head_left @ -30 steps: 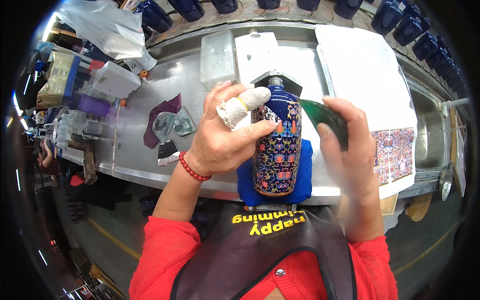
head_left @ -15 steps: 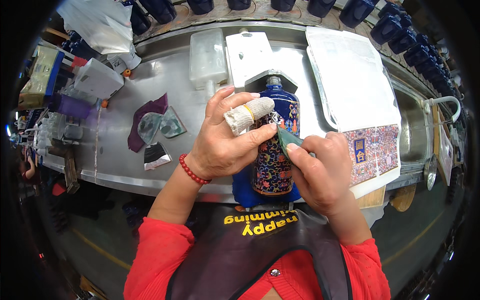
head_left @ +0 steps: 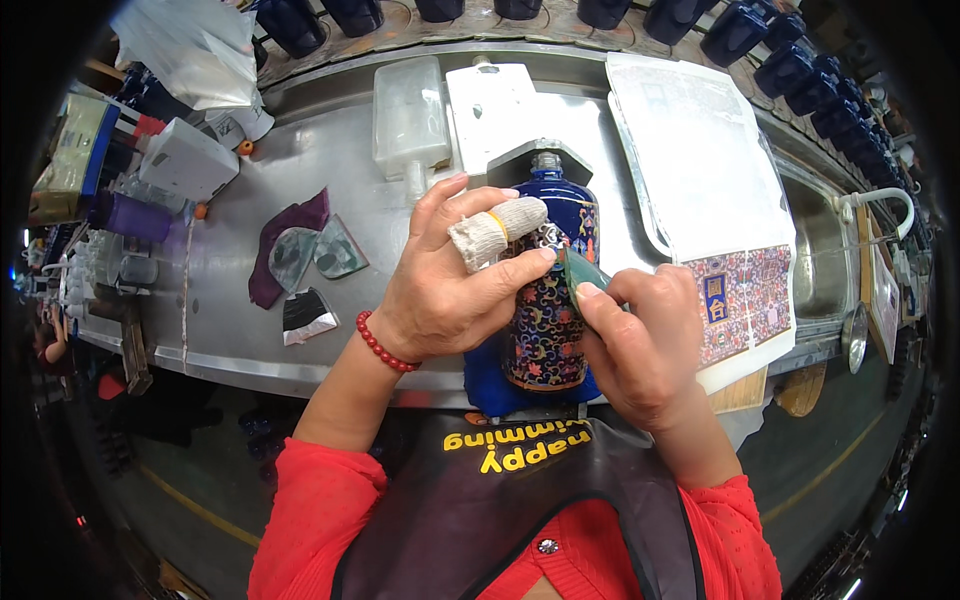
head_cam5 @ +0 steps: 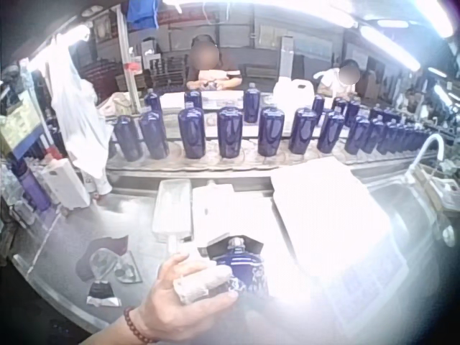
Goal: The person applies a decorative sticker to a blue ceramic bottle, smooths it with fingers, and uses a green plastic scraper to press the sticker firmly onto the curved surface. The person rotates the bottle to align and smooth the sticker, then continues scraping to remove air bubbles.
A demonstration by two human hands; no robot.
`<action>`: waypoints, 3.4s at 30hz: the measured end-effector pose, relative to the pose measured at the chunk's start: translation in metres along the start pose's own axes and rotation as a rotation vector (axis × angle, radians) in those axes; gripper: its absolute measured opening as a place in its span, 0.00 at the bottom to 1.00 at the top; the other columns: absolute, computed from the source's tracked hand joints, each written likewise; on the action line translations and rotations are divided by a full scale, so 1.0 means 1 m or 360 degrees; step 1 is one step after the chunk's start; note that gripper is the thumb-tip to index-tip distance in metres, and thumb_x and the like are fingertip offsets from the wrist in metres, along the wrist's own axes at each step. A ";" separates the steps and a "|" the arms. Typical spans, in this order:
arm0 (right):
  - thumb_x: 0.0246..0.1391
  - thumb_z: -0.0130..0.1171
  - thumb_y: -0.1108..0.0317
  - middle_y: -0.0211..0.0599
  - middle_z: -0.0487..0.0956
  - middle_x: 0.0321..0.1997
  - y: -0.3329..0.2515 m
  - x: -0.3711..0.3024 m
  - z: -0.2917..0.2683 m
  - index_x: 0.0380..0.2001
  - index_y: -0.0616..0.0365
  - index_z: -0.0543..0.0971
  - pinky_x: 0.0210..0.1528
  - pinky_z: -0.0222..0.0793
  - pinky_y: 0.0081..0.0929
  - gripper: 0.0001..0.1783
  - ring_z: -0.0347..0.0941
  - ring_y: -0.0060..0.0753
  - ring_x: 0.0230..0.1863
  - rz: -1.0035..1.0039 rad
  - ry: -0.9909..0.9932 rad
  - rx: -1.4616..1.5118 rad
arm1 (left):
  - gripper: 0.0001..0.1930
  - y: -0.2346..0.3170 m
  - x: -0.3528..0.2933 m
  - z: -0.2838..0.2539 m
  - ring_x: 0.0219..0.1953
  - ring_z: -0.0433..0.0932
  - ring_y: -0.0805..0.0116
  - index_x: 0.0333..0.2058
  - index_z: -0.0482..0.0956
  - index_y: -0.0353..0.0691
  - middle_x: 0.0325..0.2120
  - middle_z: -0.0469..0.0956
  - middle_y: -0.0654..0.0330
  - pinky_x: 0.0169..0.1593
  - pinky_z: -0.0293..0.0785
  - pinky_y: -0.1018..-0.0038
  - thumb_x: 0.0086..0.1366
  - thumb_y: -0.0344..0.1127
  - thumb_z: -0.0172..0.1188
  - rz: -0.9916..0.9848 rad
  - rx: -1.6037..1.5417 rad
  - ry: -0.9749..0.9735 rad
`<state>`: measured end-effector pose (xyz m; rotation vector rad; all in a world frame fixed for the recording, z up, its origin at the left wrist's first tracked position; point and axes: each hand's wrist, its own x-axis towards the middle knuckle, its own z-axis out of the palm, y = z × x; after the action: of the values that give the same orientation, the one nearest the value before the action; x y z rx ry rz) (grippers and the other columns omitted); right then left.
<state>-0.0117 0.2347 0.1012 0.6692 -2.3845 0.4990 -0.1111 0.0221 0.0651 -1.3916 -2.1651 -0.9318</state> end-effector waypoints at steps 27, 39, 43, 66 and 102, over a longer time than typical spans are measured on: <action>0.40 0.65 0.74 0.34 0.74 0.34 -0.002 -0.001 0.001 0.42 0.61 0.81 0.35 0.62 0.35 0.20 0.72 0.33 0.31 0.0029 0.0027 0.0016 | 0.25 0.001 -0.001 0.000 0.57 0.76 0.52 0.47 0.87 0.50 0.50 0.83 0.53 0.71 0.56 0.50 0.49 0.23 0.61 -0.0035 -0.0046 -0.0019; 0.41 0.65 0.83 0.39 0.76 0.33 0.014 -0.005 -0.006 0.42 0.61 0.80 0.36 0.68 0.33 0.20 0.74 0.40 0.33 0.0476 0.0174 0.0312 | 0.19 -0.001 0.004 0.002 0.57 0.75 0.49 0.44 0.85 0.46 0.51 0.81 0.51 0.65 0.62 0.48 0.51 0.25 0.64 -0.0088 -0.0168 0.0096; 0.51 0.66 0.80 0.40 0.79 0.35 0.039 -0.003 -0.013 0.43 0.63 0.81 0.36 0.71 0.26 0.14 0.76 0.32 0.33 0.0783 0.0204 0.0703 | 0.16 0.003 0.014 0.002 0.57 0.73 0.45 0.43 0.84 0.42 0.51 0.79 0.47 0.64 0.64 0.54 0.54 0.26 0.62 -0.0342 -0.0364 0.0134; 0.56 0.63 0.77 0.33 0.78 0.37 0.070 -0.009 -0.027 0.43 0.64 0.80 0.44 0.68 0.19 0.11 0.74 0.22 0.39 0.1020 -0.0016 0.1100 | 0.18 0.012 0.069 0.006 0.44 0.71 0.50 0.42 0.73 0.39 0.36 0.74 0.52 0.53 0.64 0.58 0.53 0.35 0.62 -0.0589 -0.0016 -0.0386; 0.53 0.66 0.77 0.36 0.78 0.34 0.070 -0.028 -0.022 0.41 0.64 0.82 0.39 0.70 0.24 0.11 0.75 0.27 0.35 0.1060 0.0202 0.1216 | 0.16 0.013 0.069 0.005 0.45 0.71 0.49 0.42 0.73 0.39 0.37 0.74 0.51 0.53 0.66 0.60 0.54 0.32 0.62 -0.0691 -0.0124 -0.0397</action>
<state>-0.0222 0.3111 0.0868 0.0936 -2.2145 1.7223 -0.1283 0.0731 0.1099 -1.1400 -2.7164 -1.0448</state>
